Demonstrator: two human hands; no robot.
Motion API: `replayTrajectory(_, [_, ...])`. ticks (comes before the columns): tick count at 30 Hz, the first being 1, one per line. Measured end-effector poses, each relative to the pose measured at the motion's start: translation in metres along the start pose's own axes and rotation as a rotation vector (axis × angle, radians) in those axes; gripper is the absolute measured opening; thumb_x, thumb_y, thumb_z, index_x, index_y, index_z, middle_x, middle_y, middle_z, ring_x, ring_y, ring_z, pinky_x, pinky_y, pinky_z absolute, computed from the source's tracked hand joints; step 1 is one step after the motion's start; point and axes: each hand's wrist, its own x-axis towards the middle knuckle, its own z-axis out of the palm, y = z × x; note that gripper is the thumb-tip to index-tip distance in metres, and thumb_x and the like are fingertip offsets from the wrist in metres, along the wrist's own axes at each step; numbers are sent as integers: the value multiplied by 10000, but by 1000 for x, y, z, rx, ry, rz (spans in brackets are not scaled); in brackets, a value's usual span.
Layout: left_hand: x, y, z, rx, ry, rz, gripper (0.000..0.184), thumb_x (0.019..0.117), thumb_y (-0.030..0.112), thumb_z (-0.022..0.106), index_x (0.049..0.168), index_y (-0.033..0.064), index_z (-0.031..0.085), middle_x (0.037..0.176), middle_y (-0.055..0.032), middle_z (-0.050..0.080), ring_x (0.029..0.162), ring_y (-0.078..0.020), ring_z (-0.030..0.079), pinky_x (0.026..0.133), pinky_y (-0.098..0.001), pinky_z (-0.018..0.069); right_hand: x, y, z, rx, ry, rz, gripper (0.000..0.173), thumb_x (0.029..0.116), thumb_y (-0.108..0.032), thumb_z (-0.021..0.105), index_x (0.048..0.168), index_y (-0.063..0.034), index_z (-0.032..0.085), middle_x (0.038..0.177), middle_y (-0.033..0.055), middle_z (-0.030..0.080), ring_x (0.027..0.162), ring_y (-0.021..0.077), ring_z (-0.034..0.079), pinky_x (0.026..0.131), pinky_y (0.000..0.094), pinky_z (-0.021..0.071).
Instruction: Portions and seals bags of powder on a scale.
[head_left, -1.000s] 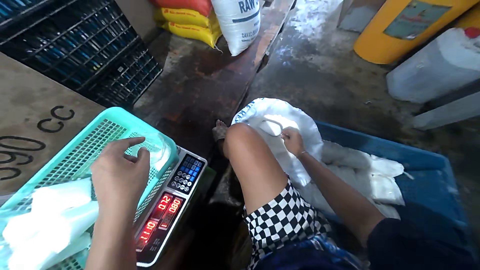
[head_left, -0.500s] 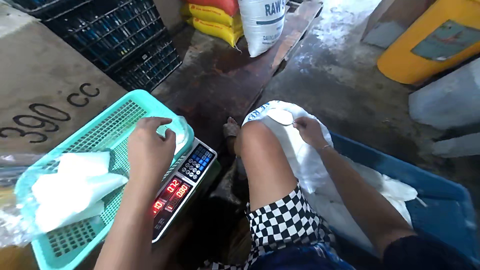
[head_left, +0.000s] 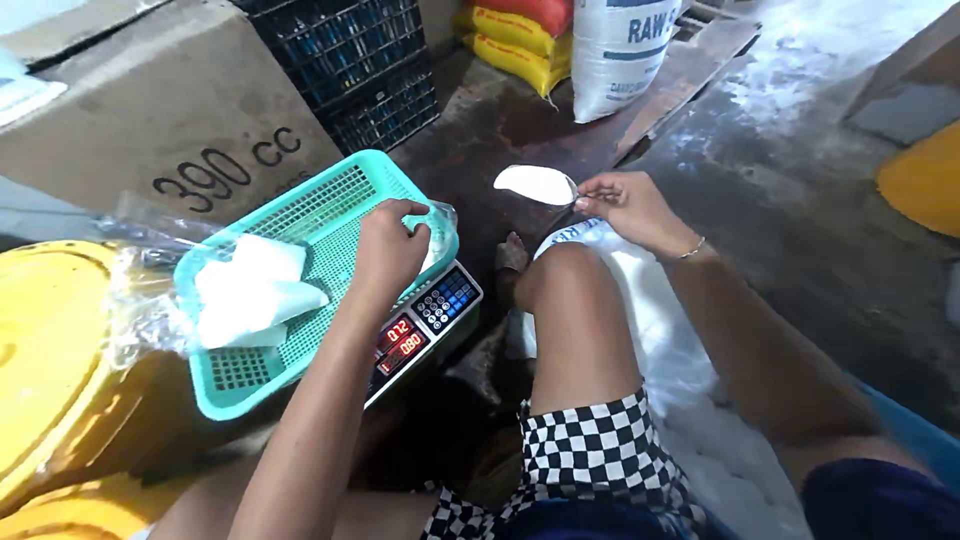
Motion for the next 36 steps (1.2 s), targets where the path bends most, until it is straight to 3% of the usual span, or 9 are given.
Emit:
replayTrajectory(7, [6,2,-3,-12,-65,46,297,989,-4,536,1247,-4,683,1198,-181,649,797,-212,655,764,-405,565,20,-64,20,-90,-250,-159,146,983,-39,659,1098,46,690,981,135,703,848,135,677,838,307,564])
replayTrajectory(10, [8,5,-2,-10,-88,48,293,994,11,543,1253,-1,680,1176,-172,648,783,-197,642,752,-385,557,28,-79,27,-218,-289,-198,147,988,-82,663,1091,9,716,995,135,715,912,221,690,888,444,553])
replayTrajectory(14, [11,12,-3,1,-144,49,314,998,29,557,1293,-6,658,1201,-191,644,841,-231,639,793,-423,541,35,-103,36,-427,-306,-256,142,984,-115,661,1049,-18,744,960,139,724,967,311,676,948,629,436])
replayTrajectory(18, [15,15,-2,14,-176,64,359,987,18,575,1339,-27,625,1266,-208,629,888,-251,656,843,-427,545,42,-139,48,-650,-387,-261,130,981,-104,646,1008,-15,736,941,157,705,979,344,659,955,651,393])
replayTrajectory(22, [13,13,-3,-12,-157,86,316,977,14,605,1287,-33,646,1173,-217,658,837,-253,666,822,-437,557,41,-185,68,-899,-480,-276,90,954,-69,652,935,16,675,937,190,678,976,372,647,980,646,360])
replayTrajectory(26, [10,6,-4,-64,-104,99,260,956,3,602,1203,-65,651,1087,-214,671,837,-264,669,828,-460,556,37,-215,83,-1045,-540,-328,93,955,-35,656,1013,36,672,1029,195,690,1062,379,647,1092,669,292])
replayTrajectory(29, [11,-1,-4,-77,-97,89,301,969,14,590,1257,-51,645,1114,-202,671,817,-238,665,807,-424,563,38,-224,82,-1075,-547,-341,113,951,-40,662,1031,39,667,1038,203,687,1065,387,645,1088,673,295])
replayTrajectory(33, [7,-5,-11,-76,-135,86,337,1008,19,534,1331,4,630,1275,-201,617,826,-210,656,781,-384,559,41,-207,54,-944,-457,-358,115,945,-85,690,928,30,690,930,235,674,982,438,640,972,713,344])
replayTrajectory(36, [1,-22,-20,-117,-100,142,305,1075,157,500,1316,43,647,1292,-149,615,848,-180,652,768,-363,556,35,-165,13,-755,-355,-351,118,986,-104,653,1013,-24,735,926,202,694,952,418,657,918,716,401])
